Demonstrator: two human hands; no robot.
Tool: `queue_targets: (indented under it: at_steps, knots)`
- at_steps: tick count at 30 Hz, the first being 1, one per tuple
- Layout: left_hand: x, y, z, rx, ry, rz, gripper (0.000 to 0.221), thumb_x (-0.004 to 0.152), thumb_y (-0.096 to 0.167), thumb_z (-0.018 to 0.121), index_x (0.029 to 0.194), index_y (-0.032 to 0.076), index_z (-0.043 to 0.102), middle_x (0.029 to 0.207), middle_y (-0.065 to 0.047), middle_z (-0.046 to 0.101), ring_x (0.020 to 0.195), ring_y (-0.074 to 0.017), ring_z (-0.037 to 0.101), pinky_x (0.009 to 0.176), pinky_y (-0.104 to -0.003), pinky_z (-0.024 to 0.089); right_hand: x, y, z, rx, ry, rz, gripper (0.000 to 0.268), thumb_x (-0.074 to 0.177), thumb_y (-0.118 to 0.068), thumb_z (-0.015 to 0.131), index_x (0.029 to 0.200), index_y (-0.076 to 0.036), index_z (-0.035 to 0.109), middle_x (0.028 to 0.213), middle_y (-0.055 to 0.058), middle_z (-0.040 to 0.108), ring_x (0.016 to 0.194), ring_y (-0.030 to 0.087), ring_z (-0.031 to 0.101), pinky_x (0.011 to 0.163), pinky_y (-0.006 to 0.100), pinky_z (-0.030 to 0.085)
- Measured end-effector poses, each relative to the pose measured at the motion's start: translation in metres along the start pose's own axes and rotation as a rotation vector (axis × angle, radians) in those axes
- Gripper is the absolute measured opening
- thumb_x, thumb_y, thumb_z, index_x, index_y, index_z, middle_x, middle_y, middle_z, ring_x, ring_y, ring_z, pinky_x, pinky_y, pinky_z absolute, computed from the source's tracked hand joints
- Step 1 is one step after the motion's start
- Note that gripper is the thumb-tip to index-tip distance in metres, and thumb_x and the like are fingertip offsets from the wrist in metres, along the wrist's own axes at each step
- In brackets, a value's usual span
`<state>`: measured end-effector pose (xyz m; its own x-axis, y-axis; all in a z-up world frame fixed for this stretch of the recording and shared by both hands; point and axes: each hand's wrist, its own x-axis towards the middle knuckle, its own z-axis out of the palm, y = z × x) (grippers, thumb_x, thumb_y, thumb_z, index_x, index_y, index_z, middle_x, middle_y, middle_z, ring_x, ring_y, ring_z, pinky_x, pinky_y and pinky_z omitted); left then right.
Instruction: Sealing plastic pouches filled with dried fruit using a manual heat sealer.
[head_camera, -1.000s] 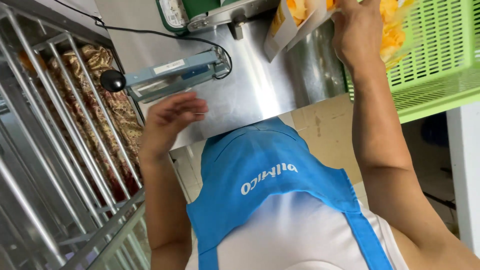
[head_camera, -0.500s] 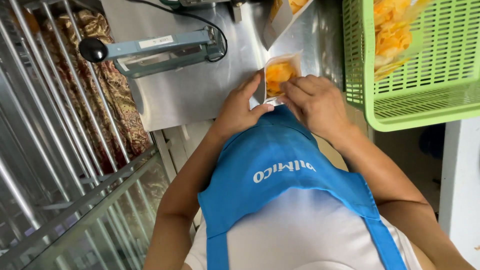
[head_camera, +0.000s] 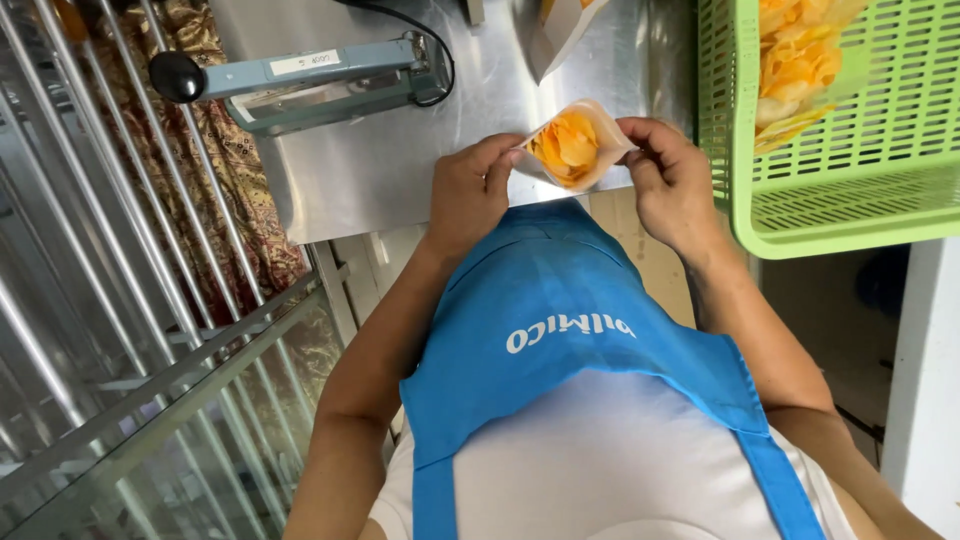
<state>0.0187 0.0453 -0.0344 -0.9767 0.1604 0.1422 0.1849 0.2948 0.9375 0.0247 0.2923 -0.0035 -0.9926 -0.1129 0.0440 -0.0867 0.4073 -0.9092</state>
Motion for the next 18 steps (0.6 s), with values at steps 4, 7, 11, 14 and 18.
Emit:
queue_targets:
  at_steps: [4,7,11,14,18]
  knots:
    - [0.002,0.028,-0.01,0.044,0.051,0.081,0.027,0.107,0.007,0.056,0.13,0.009,0.07,0.109,-0.016,0.077,0.102,-0.0298,0.075,0.089,-0.04,0.061,0.004,-0.032,0.01,0.093,0.032,-0.126,0.029,0.094,0.015,0.068,0.122,0.008,0.071,0.114,0.022,0.067,0.1,0.032,0.068,0.086,0.039,0.057]
    - [0.006,-0.005,-0.016,0.162,0.08,0.109,0.026,0.108,0.012,0.058,0.131,0.005,0.069,0.111,-0.018,0.075,0.104,-0.0341,0.074,0.092,-0.04,0.059,0.02,0.005,0.013,-0.117,0.038,-0.252,0.014,0.099,0.007,0.075,0.112,0.008,0.076,0.11,0.022,0.07,0.091,0.036,0.07,0.076,0.042,0.057]
    - [0.001,0.005,-0.021,0.094,0.044,0.07,0.024,0.107,0.008,0.058,0.127,0.004,0.071,0.115,-0.02,0.075,0.104,-0.0368,0.074,0.094,-0.042,0.058,0.017,-0.013,0.023,-0.043,-0.02,-0.251,0.012,0.1,0.003,0.073,0.107,-0.003,0.081,0.105,0.014,0.074,0.087,0.03,0.071,0.075,0.038,0.056]
    - [0.007,-0.003,-0.013,0.083,0.067,0.072,0.024,0.109,0.011,0.057,0.126,0.005,0.072,0.114,-0.017,0.076,0.106,-0.0333,0.073,0.096,-0.042,0.057,0.03,-0.011,0.024,-0.157,0.021,-0.339,0.01,0.103,0.003,0.07,0.107,0.0,0.079,0.103,0.014,0.073,0.083,0.032,0.069,0.069,0.04,0.055]
    - [0.004,-0.013,-0.016,0.113,0.066,0.134,0.021,0.106,0.014,0.062,0.123,0.007,0.073,0.115,-0.017,0.076,0.108,-0.0359,0.072,0.097,-0.045,0.057,0.037,-0.015,0.021,-0.096,-0.066,-0.345,0.009,0.102,0.008,0.068,0.103,0.004,0.077,0.1,0.019,0.072,0.08,0.035,0.067,0.068,0.043,0.054]
